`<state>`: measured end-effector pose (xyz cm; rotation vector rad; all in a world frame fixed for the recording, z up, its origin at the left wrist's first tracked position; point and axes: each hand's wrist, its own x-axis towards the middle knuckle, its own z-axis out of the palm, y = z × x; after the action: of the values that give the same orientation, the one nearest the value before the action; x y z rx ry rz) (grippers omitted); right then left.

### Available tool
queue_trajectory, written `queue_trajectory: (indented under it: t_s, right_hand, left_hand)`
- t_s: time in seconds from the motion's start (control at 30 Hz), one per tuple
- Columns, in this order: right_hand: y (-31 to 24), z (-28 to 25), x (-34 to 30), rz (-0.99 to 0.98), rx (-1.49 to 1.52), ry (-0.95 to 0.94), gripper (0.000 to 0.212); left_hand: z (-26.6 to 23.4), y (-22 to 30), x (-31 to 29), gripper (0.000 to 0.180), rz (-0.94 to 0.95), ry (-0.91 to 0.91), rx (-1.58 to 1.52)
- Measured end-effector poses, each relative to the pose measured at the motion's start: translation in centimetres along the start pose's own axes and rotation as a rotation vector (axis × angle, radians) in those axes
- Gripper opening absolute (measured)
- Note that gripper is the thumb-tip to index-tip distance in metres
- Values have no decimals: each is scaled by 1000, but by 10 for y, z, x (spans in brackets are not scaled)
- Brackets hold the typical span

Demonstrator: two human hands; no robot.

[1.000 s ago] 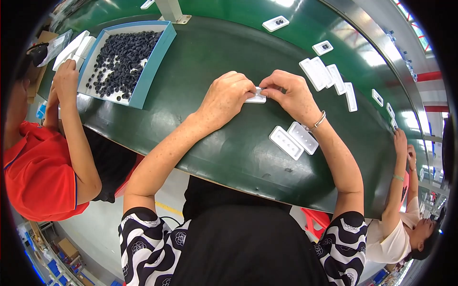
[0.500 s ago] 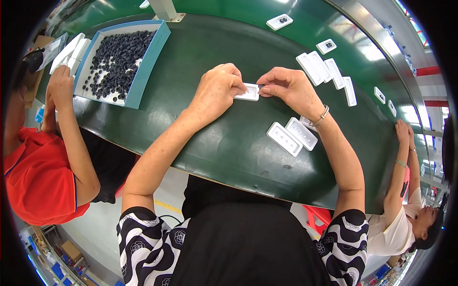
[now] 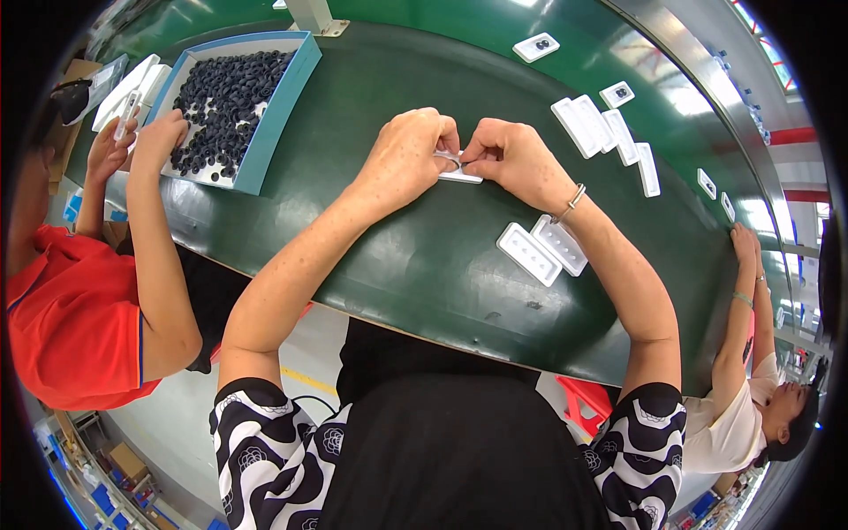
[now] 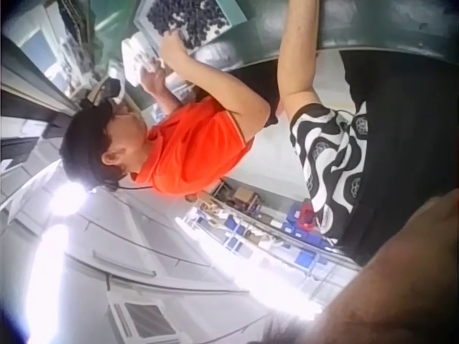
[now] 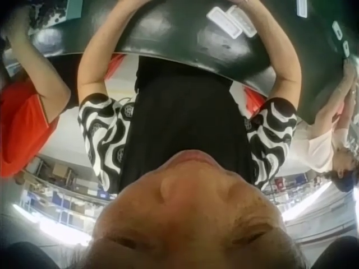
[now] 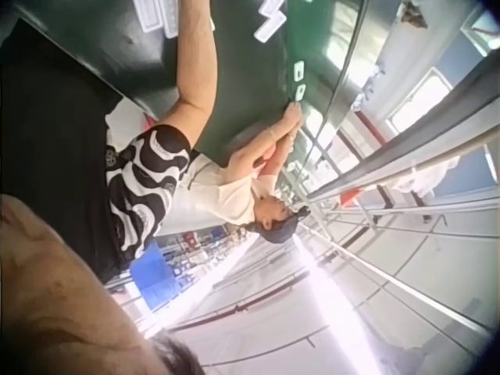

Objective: Packaging electronic components into small bags and cardboard boxes on a production line.

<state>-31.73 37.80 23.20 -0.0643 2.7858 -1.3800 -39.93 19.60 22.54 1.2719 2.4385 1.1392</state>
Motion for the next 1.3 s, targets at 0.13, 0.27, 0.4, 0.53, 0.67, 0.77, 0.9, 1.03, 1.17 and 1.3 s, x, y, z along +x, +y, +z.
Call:
queue_trajectory:
  t_s: [0.13,0.27,0.4,0.53,0.67,0.77,0.9,1.03,1.17,1.3]
  right_hand:
    - [-6,-5,3,38,49,-45,10]
    - [-4,-15,9,76,53,-172,9]
    - [-2,-19,8,16,48,-223,9]
    - [2,-14,2,-96,-55,-161,11]
    - [5,-7,2,-62,-44,-92,7]
    - [4,-2,2,-62,-51,-73,7]
    - [0,-7,2,0,63,-96,22]
    - [19,-24,-1,74,134,-85,23]
    - [8,-4,-2,25,-32,7,15]
    - [4,8,1,-7,-223,54,14]
  left_hand:
    - [0,0,-2,7,-5,21,-4]
    - [1,-3,-2,8,-6,3,-36]
    - [0,-2,-3,7,16,10,1]
    - [0,-1,-2,6,-9,8,-20]
    - [4,1,-3,7,14,30,-5]
    - [4,5,-3,7,2,32,-12]
    - [1,4,-3,6,19,7,60]
    - [-2,8,-3,7,28,-37,17]
    - [2,8,-5,8,-33,-5,-19]
    - [11,7,-4,5,32,43,56]
